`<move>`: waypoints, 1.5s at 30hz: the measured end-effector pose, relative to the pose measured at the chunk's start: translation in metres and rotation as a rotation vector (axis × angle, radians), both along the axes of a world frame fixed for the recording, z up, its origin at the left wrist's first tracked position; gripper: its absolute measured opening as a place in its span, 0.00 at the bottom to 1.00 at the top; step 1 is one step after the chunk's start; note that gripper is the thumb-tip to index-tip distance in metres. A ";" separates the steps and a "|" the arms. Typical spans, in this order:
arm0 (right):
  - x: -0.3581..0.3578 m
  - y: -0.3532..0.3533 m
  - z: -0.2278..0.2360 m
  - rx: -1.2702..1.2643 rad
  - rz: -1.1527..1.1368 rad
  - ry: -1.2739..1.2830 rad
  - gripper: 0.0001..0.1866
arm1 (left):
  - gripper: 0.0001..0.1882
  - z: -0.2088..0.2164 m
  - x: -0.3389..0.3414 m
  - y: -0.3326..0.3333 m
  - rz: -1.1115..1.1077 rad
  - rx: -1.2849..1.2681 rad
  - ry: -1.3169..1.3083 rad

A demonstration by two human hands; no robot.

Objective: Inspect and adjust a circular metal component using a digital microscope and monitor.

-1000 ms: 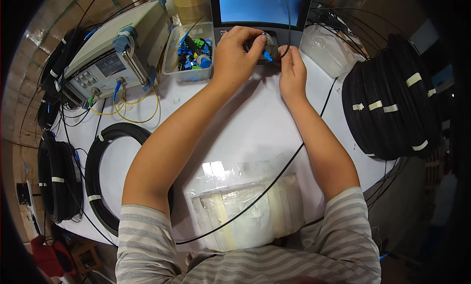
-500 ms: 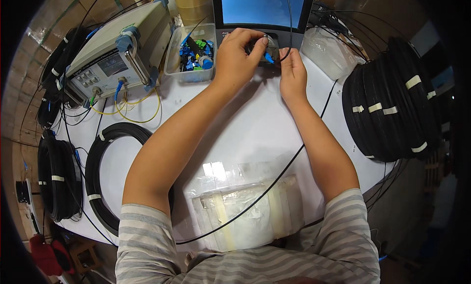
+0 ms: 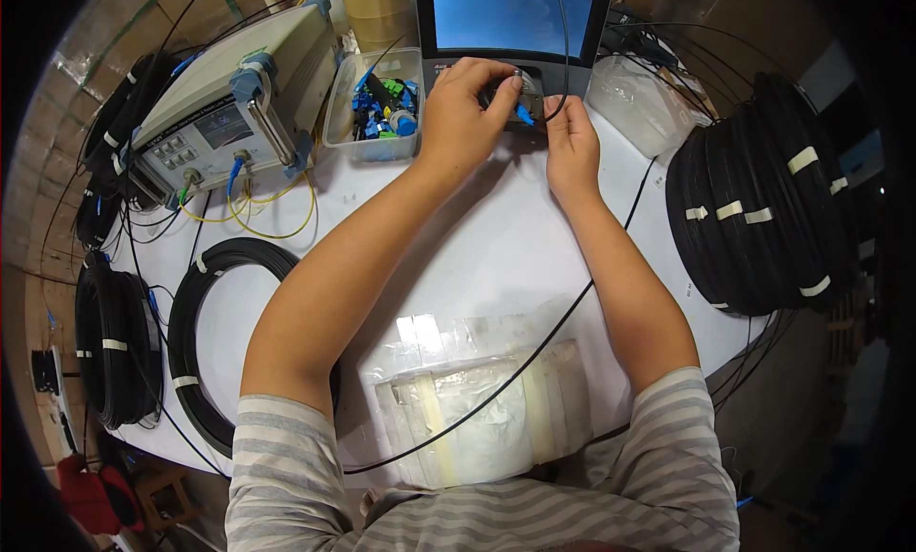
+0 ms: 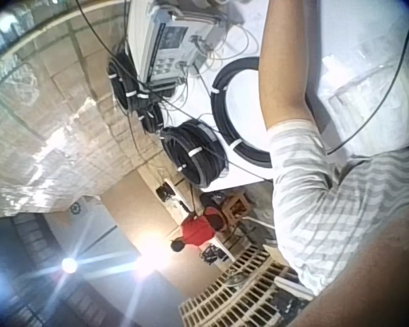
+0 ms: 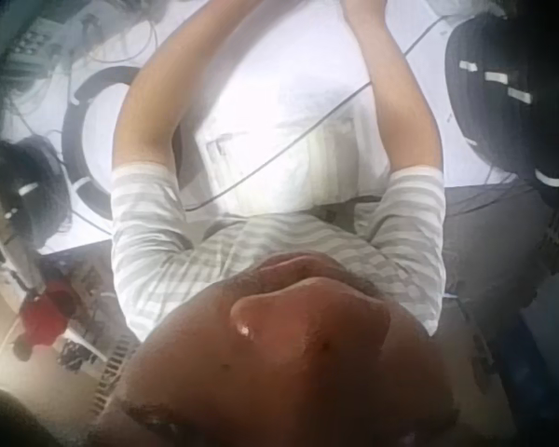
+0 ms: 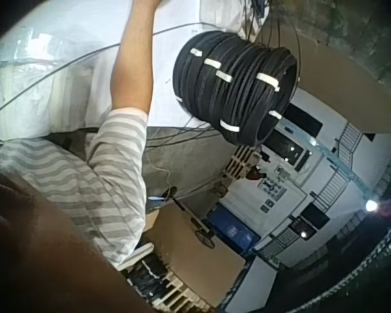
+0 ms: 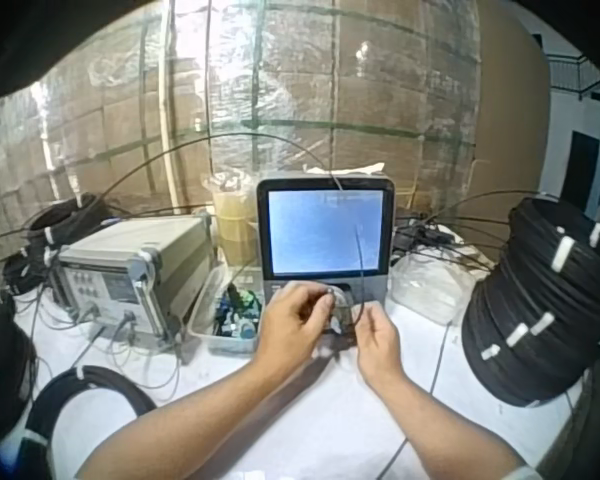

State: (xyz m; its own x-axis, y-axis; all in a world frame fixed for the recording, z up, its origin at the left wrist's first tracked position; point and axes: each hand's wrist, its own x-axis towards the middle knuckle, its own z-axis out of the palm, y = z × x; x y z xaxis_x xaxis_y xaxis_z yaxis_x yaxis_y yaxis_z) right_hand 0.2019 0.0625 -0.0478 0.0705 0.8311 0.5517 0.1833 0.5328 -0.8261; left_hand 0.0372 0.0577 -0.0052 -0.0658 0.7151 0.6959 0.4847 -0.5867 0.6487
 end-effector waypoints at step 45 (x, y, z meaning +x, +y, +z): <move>-0.001 0.001 -0.006 0.014 -0.008 0.039 0.15 | 0.11 0.000 0.000 -0.001 -0.004 0.013 0.013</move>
State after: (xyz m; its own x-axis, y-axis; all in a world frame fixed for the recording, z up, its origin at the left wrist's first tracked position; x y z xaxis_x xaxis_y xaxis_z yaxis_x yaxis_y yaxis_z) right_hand 0.2007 0.0637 -0.0537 0.0989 0.8226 0.5600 0.1555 0.5431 -0.8252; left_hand 0.0370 0.0566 -0.0048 -0.0541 0.7061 0.7061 0.4910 -0.5969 0.6345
